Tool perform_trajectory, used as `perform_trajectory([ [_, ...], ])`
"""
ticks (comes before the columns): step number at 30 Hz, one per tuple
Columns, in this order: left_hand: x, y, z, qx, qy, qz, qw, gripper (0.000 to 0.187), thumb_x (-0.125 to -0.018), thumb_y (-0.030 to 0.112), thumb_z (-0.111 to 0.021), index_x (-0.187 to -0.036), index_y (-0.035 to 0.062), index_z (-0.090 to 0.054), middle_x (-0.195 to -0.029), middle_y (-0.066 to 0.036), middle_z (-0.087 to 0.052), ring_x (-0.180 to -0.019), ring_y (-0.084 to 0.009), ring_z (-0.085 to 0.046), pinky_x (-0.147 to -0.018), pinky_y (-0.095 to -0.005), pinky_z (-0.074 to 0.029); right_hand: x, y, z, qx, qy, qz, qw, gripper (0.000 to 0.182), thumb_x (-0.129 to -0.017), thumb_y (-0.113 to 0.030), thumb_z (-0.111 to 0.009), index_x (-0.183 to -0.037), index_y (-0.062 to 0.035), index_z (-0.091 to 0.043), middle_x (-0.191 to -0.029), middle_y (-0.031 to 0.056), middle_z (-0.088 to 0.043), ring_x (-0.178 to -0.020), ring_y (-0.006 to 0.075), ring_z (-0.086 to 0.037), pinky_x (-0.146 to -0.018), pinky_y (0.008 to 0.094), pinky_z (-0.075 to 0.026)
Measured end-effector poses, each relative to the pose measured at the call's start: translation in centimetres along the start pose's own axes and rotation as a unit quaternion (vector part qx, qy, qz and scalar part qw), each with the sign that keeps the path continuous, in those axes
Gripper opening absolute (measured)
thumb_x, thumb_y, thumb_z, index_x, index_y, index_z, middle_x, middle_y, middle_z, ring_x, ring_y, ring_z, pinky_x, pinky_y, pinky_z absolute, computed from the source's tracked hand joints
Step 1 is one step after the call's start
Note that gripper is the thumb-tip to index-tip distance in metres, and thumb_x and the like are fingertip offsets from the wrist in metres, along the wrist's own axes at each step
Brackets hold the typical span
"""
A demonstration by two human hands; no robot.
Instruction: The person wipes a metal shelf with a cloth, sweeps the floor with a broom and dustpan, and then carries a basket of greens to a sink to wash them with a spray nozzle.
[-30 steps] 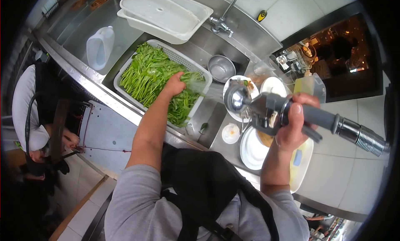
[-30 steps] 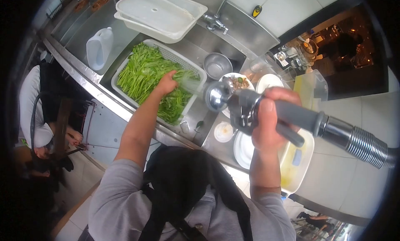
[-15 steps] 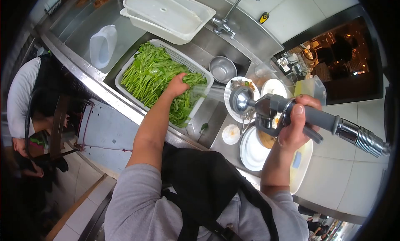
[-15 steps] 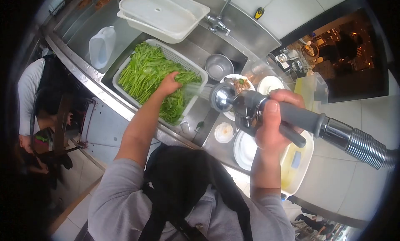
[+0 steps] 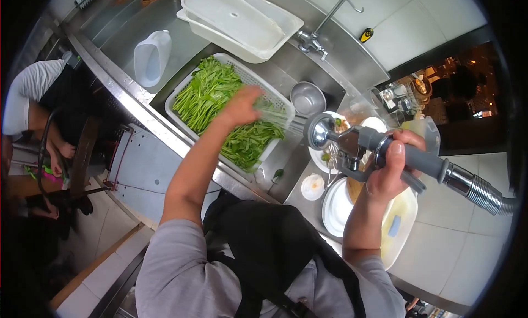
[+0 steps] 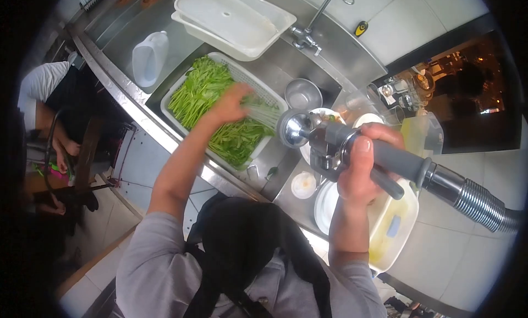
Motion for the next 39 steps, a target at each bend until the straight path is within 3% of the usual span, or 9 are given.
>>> perform_trajectory([
  [3,1.1,-7.0,4.9,-0.059,0.078,0.079,0.992,0.073,-0.07,0.034,-0.076,-0.13,0.001,-0.05,-0.137,-0.021,-0.048,-0.13,-0.037,-0.041,-0.11,-0.0435,-0.034,0.0,0.7,-0.6,-0.017,0.017,-0.027,0.999,0.024,-0.082,-0.016,-0.059,-0.096,0.003,-0.055,-0.087,0.0126,-0.055,-0.076,0.0163,-0.053,-0.069,0.0266,-0.044],
  [5,4.9,-13.0,8.7,-0.148,0.116,0.381,0.905,0.079,-0.074,0.046,-0.074,-0.132,-0.0009,-0.047,-0.139,-0.023,-0.046,-0.13,-0.038,-0.04,-0.108,-0.0453,-0.035,-0.5,0.5,-1.5,-0.017,0.024,-0.016,0.999,0.025,-0.082,-0.017,-0.059,-0.096,0.0025,-0.055,-0.084,0.0125,-0.055,-0.073,0.0157,-0.053,-0.068,0.0255,-0.043],
  [6,5.1,-13.2,9.0,-0.15,0.121,0.385,0.903,0.079,-0.074,0.046,-0.074,-0.132,-0.0009,-0.047,-0.139,-0.023,-0.046,-0.13,-0.038,-0.04,-0.108,-0.0453,-0.035,-0.5,0.6,-1.7,-0.023,0.021,-0.015,0.999,0.025,-0.082,-0.017,-0.059,-0.096,0.0025,-0.055,-0.084,0.0125,-0.055,-0.073,0.0157,-0.053,-0.068,0.0255,-0.043],
  [8,6.4,-15.5,6.4,-0.073,-0.005,0.484,0.872,0.087,-0.076,0.057,-0.069,-0.135,-0.0013,-0.044,-0.139,-0.025,-0.044,-0.13,-0.0388,-0.04,-0.107,-0.0475,-0.035,-0.3,1.1,-2.7,-0.042,-0.002,-0.038,0.998,0.024,-0.081,-0.016,-0.059,-0.096,0.0021,-0.055,-0.085,0.0124,-0.055,-0.074,0.0157,-0.053,-0.068,0.0255,-0.043],
  [13,5.2,-11.8,5.7,-0.164,0.004,0.409,0.898,0.071,-0.08,0.056,-0.064,-0.123,0.0008,-0.051,-0.125,-0.021,-0.053,-0.12,-0.0348,-0.048,-0.093,-0.05,-0.045,-0.6,0.0,-6.2,-0.083,-0.008,-0.033,0.996,0.021,-0.082,-0.014,-0.059,-0.096,0.0016,-0.055,-0.089,0.0116,-0.054,-0.076,0.0156,-0.052,-0.067,0.0261,-0.044],
  [24,4.2,-6.0,-3.3,-0.329,-0.098,0.183,0.921,0.021,-0.088,0.019,-0.052,-0.1,0.0079,-0.065,-0.106,-0.011,-0.059,-0.101,-0.0267,-0.055,-0.065,-0.0444,-0.05,-0.7,-0.8,-7.7,-0.079,-0.023,-0.007,0.997,0.024,-0.082,-0.017,-0.062,-0.097,0.0004,-0.056,-0.09,0.0098,-0.054,-0.079,0.0165,-0.053,-0.073,0.0283,-0.044],
  [34,4.3,-4.9,-2.9,-0.315,-0.148,0.17,0.922,0.032,-0.085,0.024,-0.058,-0.111,0.0055,-0.059,-0.111,-0.014,-0.059,-0.105,-0.0306,-0.055,-0.079,-0.0512,-0.048,-0.2,-2.2,-6.7,-0.092,-0.041,-0.008,0.995,0.026,-0.082,-0.016,-0.061,-0.099,0.0022,-0.054,-0.092,0.0118,-0.054,-0.078,0.0189,-0.055,-0.073,0.0284,-0.047],
  [37,3.7,-6.0,1.8,-0.188,0.0,0.159,0.969,0.046,-0.082,0.035,-0.064,-0.113,0.0018,-0.057,-0.11,-0.018,-0.058,-0.106,-0.0334,-0.054,-0.091,-0.0517,-0.044,-0.1,-2.1,-6.5,-0.069,-0.053,-0.003,0.996,0.026,-0.082,-0.016,-0.061,-0.099,0.0024,-0.055,-0.092,0.0122,-0.054,-0.078,0.0189,-0.055,-0.072,0.0281,-0.046],
  [39,4.2,-9.7,5.5,-0.086,0.14,0.296,0.941,0.069,-0.079,0.048,-0.067,-0.124,-0.0016,-0.052,-0.12,-0.022,-0.056,-0.115,-0.0382,-0.052,-0.101,-0.0475,-0.04,0.0,-1.9,-6.1,-0.056,-0.048,-0.005,0.997,0.027,-0.082,-0.017,-0.061,-0.099,0.0024,-0.055,-0.092,0.0123,-0.054,-0.078,0.0188,-0.055,-0.071,0.0278,-0.046],
])
Point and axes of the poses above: each hand's wrist, its own x-axis away from the middle knuckle, its own z-axis out of the back of the hand, y = z × x, the point moved 9 cm from there along -x, towards the middle knuckle
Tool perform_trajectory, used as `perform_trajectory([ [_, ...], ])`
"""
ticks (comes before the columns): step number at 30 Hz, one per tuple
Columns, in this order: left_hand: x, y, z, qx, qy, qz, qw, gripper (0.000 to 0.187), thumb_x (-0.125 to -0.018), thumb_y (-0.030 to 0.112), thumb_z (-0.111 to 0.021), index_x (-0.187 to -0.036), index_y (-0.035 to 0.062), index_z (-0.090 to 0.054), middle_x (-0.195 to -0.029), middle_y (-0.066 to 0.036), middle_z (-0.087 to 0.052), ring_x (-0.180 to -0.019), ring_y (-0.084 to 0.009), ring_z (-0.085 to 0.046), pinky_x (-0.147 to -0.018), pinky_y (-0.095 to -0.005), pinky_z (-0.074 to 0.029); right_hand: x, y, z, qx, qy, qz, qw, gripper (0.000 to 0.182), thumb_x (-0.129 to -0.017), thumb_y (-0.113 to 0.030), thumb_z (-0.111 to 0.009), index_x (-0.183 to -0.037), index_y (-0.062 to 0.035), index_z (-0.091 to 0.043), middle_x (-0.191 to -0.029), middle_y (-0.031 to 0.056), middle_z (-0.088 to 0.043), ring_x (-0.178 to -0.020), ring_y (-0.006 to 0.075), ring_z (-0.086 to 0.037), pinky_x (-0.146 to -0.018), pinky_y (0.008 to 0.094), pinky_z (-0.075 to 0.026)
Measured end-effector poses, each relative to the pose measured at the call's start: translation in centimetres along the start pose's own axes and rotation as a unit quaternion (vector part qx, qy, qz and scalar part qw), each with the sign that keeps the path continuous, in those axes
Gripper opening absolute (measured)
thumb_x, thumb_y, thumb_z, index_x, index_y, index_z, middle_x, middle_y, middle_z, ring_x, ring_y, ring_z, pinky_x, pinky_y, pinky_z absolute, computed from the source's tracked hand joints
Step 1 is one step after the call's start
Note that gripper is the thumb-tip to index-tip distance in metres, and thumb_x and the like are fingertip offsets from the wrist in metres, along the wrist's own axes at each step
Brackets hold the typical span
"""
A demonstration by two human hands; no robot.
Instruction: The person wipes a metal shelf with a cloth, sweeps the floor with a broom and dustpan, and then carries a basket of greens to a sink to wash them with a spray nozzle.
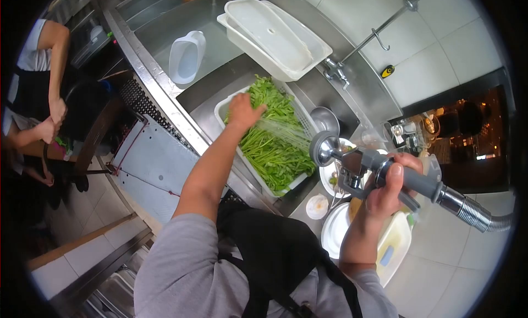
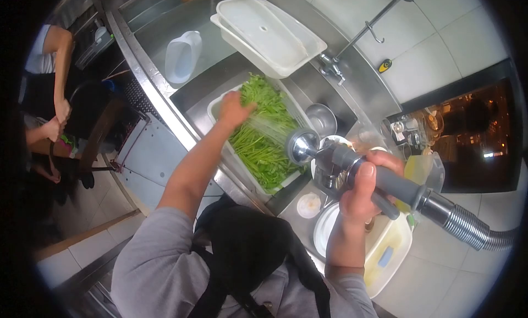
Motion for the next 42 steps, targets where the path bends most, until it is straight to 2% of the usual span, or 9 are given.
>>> perform_trajectory([
  [3,-1.1,-6.0,-4.1,0.096,-0.157,0.164,0.969,0.082,-0.079,0.054,-0.066,-0.134,-0.0032,-0.045,-0.136,-0.024,-0.048,-0.127,-0.0371,-0.046,-0.107,-0.0418,-0.036,0.1,1.0,1.0,0.017,0.03,0.0,0.999,0.027,-0.083,-0.017,-0.061,-0.099,0.0024,-0.055,-0.091,0.0124,-0.054,-0.078,0.0186,-0.055,-0.07,0.0271,-0.045],
  [11,-0.9,-4.6,-5.0,0.166,-0.266,0.201,0.928,0.085,-0.076,0.057,-0.068,-0.138,0.0023,-0.045,-0.132,-0.024,-0.054,-0.123,-0.0341,-0.053,-0.105,-0.0388,-0.04,-0.4,1.9,0.1,0.014,0.019,0.009,1.0,0.026,-0.083,-0.018,-0.063,-0.098,0.0011,-0.056,-0.091,0.0117,-0.054,-0.077,0.0178,-0.055,-0.071,0.0273,-0.046],
  [14,0.2,-1.7,-4.3,0.192,-0.31,0.132,0.922,0.087,-0.075,0.057,-0.068,-0.137,0.0014,-0.045,-0.137,-0.024,-0.049,-0.121,-0.0354,-0.054,-0.103,-0.0395,-0.042,-0.6,2.1,-0.6,0.004,0.018,-0.024,1.0,0.024,-0.083,-0.018,-0.063,-0.098,0.0004,-0.056,-0.092,0.0115,-0.054,-0.079,0.0179,-0.055,-0.072,0.0282,-0.046],
  [17,0.1,-0.3,-5.3,0.023,-0.217,0.042,0.975,0.087,-0.076,0.055,-0.069,-0.137,-0.0019,-0.043,-0.143,-0.028,-0.04,-0.121,-0.0375,-0.052,-0.1,-0.0429,-0.043,-0.8,2.1,-0.9,0.004,0.028,-0.017,0.999,0.024,-0.083,-0.017,-0.063,-0.098,0.0,-0.056,-0.094,0.0112,-0.053,-0.08,0.0181,-0.055,-0.074,0.0293,-0.047],
  [20,3.6,2.8,-5.9,-0.028,-0.252,0.02,0.967,0.077,-0.085,0.044,-0.062,-0.14,-0.003,-0.038,-0.146,-0.031,-0.031,-0.121,-0.0452,-0.048,-0.096,-0.0531,-0.042,-1.2,1.5,-0.5,-0.002,0.024,0.011,1.0,0.024,-0.083,-0.018,-0.063,-0.098,-0.0001,-0.056,-0.094,0.0112,-0.052,-0.081,0.0182,-0.055,-0.075,0.0292,-0.046],
  [22,5.4,4.9,-6.3,-0.299,-0.189,-0.093,0.931,0.072,-0.087,0.036,-0.058,-0.143,-0.0026,-0.033,-0.147,-0.034,-0.029,-0.123,-0.0492,-0.044,-0.098,-0.0553,-0.039,-1.2,0.8,-0.4,-0.008,0.041,0.015,0.999,0.024,-0.083,-0.017,-0.062,-0.097,0.0005,-0.055,-0.092,0.011,-0.051,-0.081,0.0183,-0.054,-0.075,0.0293,-0.046],
  [25,6.6,6.1,-7.4,-0.322,-0.183,-0.166,0.914,0.058,-0.095,0.026,-0.042,-0.145,-0.0004,-0.031,-0.146,-0.032,-0.031,-0.114,-0.0546,-0.046,-0.091,-0.0648,-0.037,-0.6,-0.5,-1.6,-0.036,0.012,0.003,0.999,0.024,-0.083,-0.017,-0.062,-0.097,0.0012,-0.055,-0.092,0.0111,-0.05,-0.081,0.0181,-0.053,-0.075,0.0289,-0.045],
  [26,6.6,6.1,-7.5,-0.32,-0.182,-0.166,0.915,0.058,-0.095,0.026,-0.042,-0.145,-0.0004,-0.031,-0.146,-0.032,-0.031,-0.114,-0.0546,-0.046,-0.091,-0.0648,-0.037,-0.4,-0.4,-1.2,0.016,0.001,0.013,1.0,0.034,-0.082,-0.028,-0.064,-0.1,-0.002,-0.05,-0.089,0.0104,-0.05,-0.081,0.0199,-0.054,-0.076,0.0321,-0.046],
  [42,7.1,6.9,-7.1,-0.363,-0.158,-0.201,0.896,0.059,-0.096,0.027,-0.042,-0.147,0.0002,-0.029,-0.145,-0.032,-0.034,-0.115,-0.053,-0.047,-0.087,-0.0622,-0.039,-0.8,-1.6,-1.8,0.008,0.017,-0.002,1.0,0.031,-0.082,-0.026,-0.064,-0.098,-0.003,-0.051,-0.091,0.0085,-0.05,-0.078,0.0186,-0.054,-0.074,0.0309,-0.046],
])
Point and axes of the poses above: each hand's wrist, its own x-axis away from the middle knuckle, its own z-axis out of the back of the hand, y = z × x, the point moved 9 cm from there along -x, towards the middle knuckle
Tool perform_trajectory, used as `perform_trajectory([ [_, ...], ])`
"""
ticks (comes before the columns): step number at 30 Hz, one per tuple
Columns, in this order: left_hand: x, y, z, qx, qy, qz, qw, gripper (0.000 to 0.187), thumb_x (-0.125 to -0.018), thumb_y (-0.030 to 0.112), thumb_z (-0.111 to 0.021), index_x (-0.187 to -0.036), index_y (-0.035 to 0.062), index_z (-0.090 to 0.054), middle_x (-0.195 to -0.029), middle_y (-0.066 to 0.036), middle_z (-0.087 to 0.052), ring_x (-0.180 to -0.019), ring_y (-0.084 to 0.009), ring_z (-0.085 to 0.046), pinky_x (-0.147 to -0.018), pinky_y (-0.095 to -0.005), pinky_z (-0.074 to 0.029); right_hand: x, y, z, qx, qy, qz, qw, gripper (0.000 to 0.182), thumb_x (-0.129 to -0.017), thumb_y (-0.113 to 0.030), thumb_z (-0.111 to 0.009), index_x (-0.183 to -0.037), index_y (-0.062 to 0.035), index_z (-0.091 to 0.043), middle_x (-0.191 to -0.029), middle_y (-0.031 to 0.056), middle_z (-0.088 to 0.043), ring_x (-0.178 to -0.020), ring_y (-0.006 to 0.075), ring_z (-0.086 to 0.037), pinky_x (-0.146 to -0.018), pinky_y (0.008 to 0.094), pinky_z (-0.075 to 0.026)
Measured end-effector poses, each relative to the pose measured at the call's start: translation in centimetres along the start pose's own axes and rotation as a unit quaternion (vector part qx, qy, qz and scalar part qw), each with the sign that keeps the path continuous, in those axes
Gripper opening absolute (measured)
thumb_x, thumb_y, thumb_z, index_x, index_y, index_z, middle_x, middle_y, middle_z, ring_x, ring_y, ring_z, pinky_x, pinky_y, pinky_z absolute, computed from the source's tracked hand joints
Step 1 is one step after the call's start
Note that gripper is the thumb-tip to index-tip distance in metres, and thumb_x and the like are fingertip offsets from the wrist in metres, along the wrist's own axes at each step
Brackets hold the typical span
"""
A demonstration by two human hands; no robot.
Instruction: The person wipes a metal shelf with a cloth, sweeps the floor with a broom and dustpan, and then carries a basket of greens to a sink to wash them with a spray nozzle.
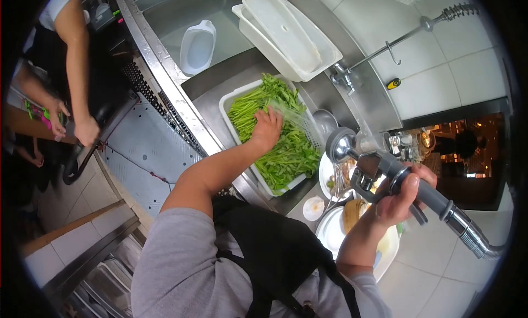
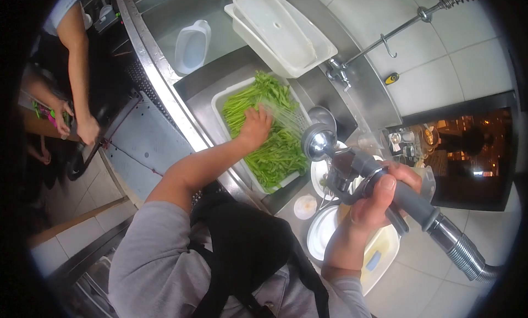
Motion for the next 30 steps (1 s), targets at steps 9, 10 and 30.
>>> perform_trajectory([
  [9,0.6,0.4,0.7,-0.023,-0.003,-0.024,0.999,0.052,-0.097,0.026,-0.04,-0.142,0.0004,-0.038,-0.144,-0.035,-0.034,-0.12,-0.0536,-0.045,-0.09,-0.0611,-0.039,0.0,-0.3,-0.4,-0.011,-0.011,0.022,1.0,0.029,-0.082,-0.023,-0.063,-0.096,-0.0002,-0.052,-0.09,0.0103,-0.049,-0.076,0.0196,-0.054,-0.07,0.0307,-0.047],
  [10,0.6,0.6,0.5,-0.024,-0.015,-0.027,0.999,0.053,-0.097,0.026,-0.04,-0.142,0.0002,-0.038,-0.144,-0.035,-0.034,-0.12,-0.0533,-0.045,-0.091,-0.0611,-0.039,0.1,-0.5,-0.3,-0.043,-0.025,0.041,0.998,0.027,-0.082,-0.019,-0.061,-0.097,0.0022,-0.053,-0.091,0.0128,-0.051,-0.075,0.02,-0.055,-0.067,0.029,-0.046],
  [30,0.1,0.3,-0.6,-0.018,-0.019,-0.008,1.0,0.065,-0.096,0.031,-0.043,-0.149,-0.0002,-0.024,-0.148,-0.032,-0.029,-0.121,-0.054,-0.044,-0.092,-0.0619,-0.037,0.6,-0.2,0.7,-0.027,-0.016,0.001,1.0,0.029,-0.081,-0.018,-0.062,-0.097,0.0029,-0.051,-0.09,0.0122,-0.05,-0.075,0.0206,-0.056,-0.071,0.0314,-0.05],
])
Point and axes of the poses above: each hand's wrist, its own x-axis away from the middle knuckle, its own z-axis out of the back of the hand, y = z × x, the point moved 9 cm from there along -x, towards the middle knuckle
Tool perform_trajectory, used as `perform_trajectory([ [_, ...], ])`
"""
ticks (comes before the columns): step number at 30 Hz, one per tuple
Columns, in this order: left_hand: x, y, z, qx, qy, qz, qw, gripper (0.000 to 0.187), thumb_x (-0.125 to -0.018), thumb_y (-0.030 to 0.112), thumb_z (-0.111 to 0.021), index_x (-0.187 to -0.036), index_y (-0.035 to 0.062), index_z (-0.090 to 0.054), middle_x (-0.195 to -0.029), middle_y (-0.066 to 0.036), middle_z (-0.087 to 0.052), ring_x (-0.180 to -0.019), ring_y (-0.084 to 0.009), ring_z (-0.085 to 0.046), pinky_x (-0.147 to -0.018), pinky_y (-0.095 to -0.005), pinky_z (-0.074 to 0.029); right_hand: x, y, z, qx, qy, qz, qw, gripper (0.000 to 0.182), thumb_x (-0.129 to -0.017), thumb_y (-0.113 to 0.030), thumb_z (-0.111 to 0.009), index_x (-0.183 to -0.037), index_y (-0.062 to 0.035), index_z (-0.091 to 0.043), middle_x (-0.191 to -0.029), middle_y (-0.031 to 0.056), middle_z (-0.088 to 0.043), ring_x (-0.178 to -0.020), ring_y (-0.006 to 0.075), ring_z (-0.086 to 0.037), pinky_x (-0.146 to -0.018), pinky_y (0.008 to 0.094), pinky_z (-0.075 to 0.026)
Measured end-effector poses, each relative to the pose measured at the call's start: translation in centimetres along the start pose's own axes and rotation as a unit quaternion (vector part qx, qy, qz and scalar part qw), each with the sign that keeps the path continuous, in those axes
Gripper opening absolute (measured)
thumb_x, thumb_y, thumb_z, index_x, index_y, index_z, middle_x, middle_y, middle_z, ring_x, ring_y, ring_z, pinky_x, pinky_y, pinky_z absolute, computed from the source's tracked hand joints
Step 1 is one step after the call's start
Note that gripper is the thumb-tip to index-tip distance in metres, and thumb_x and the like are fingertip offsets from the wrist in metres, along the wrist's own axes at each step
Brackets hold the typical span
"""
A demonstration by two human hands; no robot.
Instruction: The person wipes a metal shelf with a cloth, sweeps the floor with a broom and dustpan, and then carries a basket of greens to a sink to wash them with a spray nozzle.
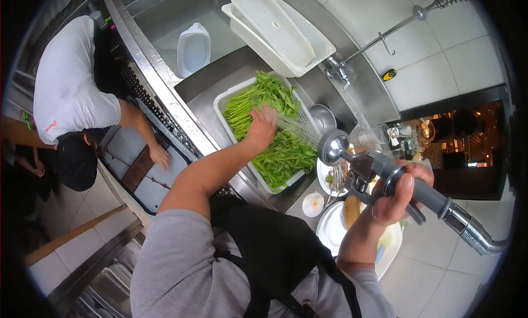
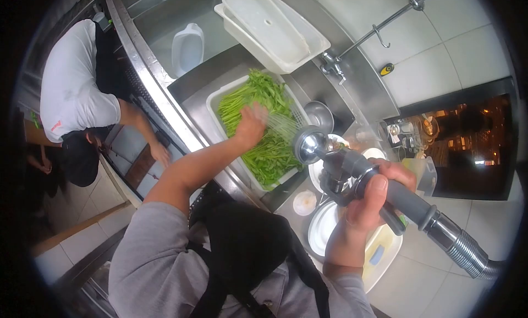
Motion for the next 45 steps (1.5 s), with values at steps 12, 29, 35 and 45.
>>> perform_trajectory([
  [12,-1.1,-1.3,-1.7,0.087,0.021,0.042,0.995,0.067,-0.091,0.026,-0.052,-0.147,0.0007,-0.027,-0.147,-0.031,-0.032,-0.121,-0.0501,-0.047,-0.093,-0.0567,-0.04,0.8,0.5,-0.8,-0.014,-0.035,-0.009,0.999,0.03,-0.08,-0.02,-0.062,-0.096,0.0029,-0.051,-0.09,0.013,-0.05,-0.076,0.0212,-0.056,-0.071,0.0325,-0.049],
  [29,-2.2,-8.2,-4.4,0.53,-0.065,0.159,0.831,0.095,-0.071,0.036,-0.078,-0.144,-0.0014,-0.029,-0.141,-0.023,-0.044,-0.128,-0.0355,-0.047,-0.105,-0.0403,-0.04,2.2,2.6,1.6,0.049,-0.041,-0.1,0.993,0.024,-0.08,-0.017,-0.063,-0.095,-0.0011,-0.053,-0.09,0.0121,-0.053,-0.08,0.0208,-0.056,-0.076,0.0326,-0.047],
  [35,-0.9,-7.1,1.6,0.305,0.094,0.178,0.931,0.08,-0.079,0.03,-0.071,-0.142,0.0005,-0.032,-0.148,-0.022,-0.033,-0.135,-0.0403,-0.035,-0.111,-0.0507,-0.03,1.8,3.3,2.1,0.115,-0.071,-0.048,0.99,0.02,-0.081,-0.014,-0.064,-0.092,0.0009,-0.058,-0.087,0.0101,-0.057,-0.076,0.0159,-0.054,-0.072,0.0273,-0.044],
  [45,2.9,11.9,4.3,0.21,0.052,-0.307,0.927,0.074,-0.084,0.041,-0.059,-0.145,0.0059,-0.036,-0.152,-0.02,-0.029,-0.142,-0.0382,-0.023,-0.115,-0.0532,-0.015,3.0,9.0,0.8,0.025,-0.062,-0.162,0.984,0.012,-0.082,0.0,-0.068,-0.092,-0.0017,-0.062,-0.076,0.0001,-0.06,-0.064,0.0045,-0.054,-0.056,0.0201,-0.042],
])
Point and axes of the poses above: each hand's wrist, its own x-axis away from the middle knuckle, its own z-axis out of the back of the hand, y = z × x, the point moved 9 cm from there along -x, towards the middle knuckle
